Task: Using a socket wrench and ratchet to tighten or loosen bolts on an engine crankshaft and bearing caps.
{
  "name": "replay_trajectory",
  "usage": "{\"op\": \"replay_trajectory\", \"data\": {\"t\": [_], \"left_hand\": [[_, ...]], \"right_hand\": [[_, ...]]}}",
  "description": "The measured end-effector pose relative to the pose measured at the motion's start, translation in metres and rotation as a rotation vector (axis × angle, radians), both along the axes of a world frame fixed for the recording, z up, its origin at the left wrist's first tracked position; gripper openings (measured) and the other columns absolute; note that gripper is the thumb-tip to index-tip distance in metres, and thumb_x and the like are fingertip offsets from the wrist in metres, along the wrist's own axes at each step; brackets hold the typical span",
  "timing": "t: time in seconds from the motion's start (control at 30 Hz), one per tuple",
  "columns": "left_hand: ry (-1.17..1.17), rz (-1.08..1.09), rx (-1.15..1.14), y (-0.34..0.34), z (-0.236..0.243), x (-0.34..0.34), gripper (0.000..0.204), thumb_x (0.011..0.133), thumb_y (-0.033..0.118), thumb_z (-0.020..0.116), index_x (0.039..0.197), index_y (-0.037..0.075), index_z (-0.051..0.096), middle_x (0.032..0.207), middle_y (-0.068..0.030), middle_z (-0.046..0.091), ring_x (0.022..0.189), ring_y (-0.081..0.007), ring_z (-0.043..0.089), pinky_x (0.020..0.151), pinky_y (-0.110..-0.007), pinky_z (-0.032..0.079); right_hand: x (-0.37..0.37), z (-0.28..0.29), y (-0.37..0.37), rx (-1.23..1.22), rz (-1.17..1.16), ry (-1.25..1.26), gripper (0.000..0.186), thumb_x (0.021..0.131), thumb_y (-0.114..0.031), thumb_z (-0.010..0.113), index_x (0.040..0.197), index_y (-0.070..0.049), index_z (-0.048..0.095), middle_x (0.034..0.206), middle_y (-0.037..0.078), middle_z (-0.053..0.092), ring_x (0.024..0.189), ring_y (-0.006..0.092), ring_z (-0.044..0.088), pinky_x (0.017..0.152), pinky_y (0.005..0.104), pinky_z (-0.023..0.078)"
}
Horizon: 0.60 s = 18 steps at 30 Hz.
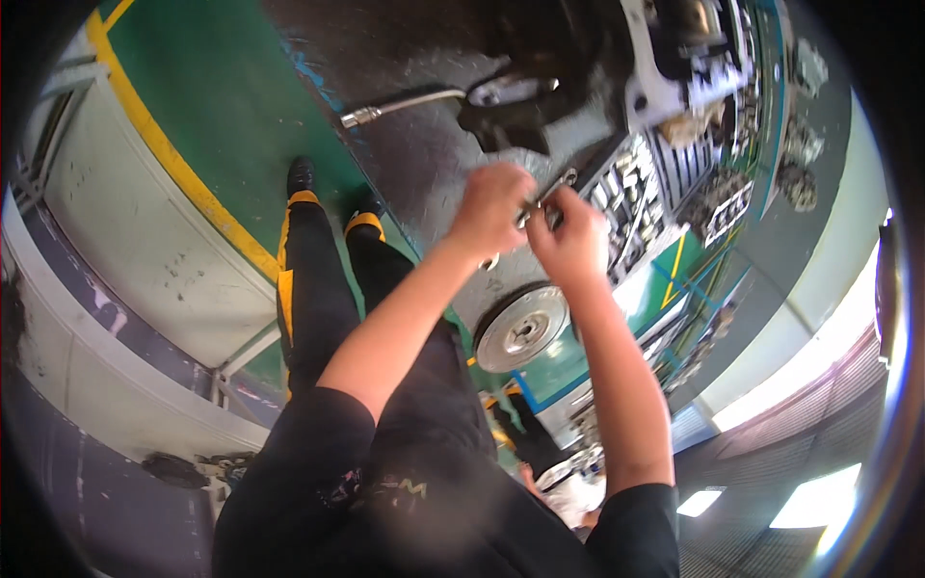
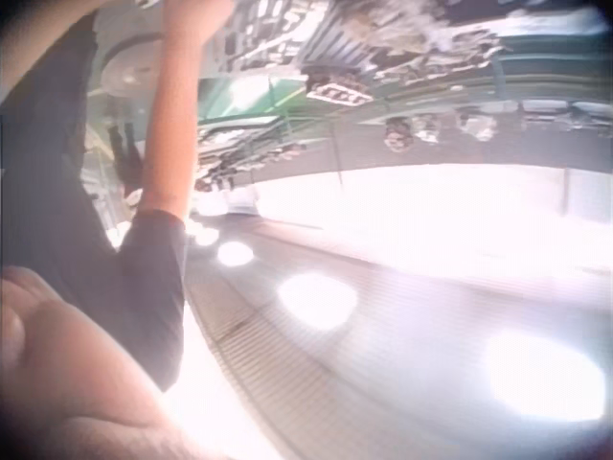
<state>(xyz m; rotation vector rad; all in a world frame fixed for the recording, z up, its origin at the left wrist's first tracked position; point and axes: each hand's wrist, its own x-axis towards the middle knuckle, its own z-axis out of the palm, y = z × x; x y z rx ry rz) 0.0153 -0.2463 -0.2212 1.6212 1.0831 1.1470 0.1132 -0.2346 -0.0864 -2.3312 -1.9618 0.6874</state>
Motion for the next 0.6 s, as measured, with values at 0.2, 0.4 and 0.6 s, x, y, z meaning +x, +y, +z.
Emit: {"op": "replay_trajectory", "data": {"t": [0.2, 0.4, 0.6], "left_hand": [[0.418, -0.033, -0.060, -0.019, -0.009, -0.038, 0.053, 0.061, 0.028, 0.087, 0.105, 0.014, 0.063, 0.110, -0.0022, 0.061, 0.109, -0.0251, 0.054, 0.089, -0.043, 0.041], [0.492, -0.104, 0.004, -0.009, -0.031, -0.015, 0.044, 0.066, 0.025, 0.084, 0.107, 0.018, 0.069, 0.105, 0.0057, 0.062, 0.105, -0.0204, 0.056, 0.085, -0.041, 0.041], [0.452, -0.152, -0.007, -0.006, -0.034, -0.009, 0.030, 0.069, 0.021, 0.082, 0.097, 0.017, 0.072, 0.099, 0.0060, 0.066, 0.104, -0.0203, 0.056, 0.085, -0.040, 0.041]], "right_hand": [[0.012, 0.001, -0.004, -0.061, -0.145, 0.060, 0.023, 0.076, -0.023, 0.068, 0.085, -0.002, 0.067, 0.068, 0.019, 0.063, 0.067, 0.0375, 0.065, 0.062, 0.0430, 0.050], [0.024, -0.006, -0.009, 0.052, -0.140, 0.122, 0.017, 0.077, -0.017, 0.068, 0.084, -0.001, 0.067, 0.060, 0.017, 0.059, 0.054, 0.0311, 0.061, 0.056, 0.0375, 0.049], [0.044, 0.002, -0.034, 0.178, -0.267, 0.202, 0.013, 0.078, -0.012, 0.066, 0.085, 0.000, 0.068, 0.067, 0.015, 0.064, 0.056, 0.0216, 0.060, 0.060, 0.0320, 0.050]]}}
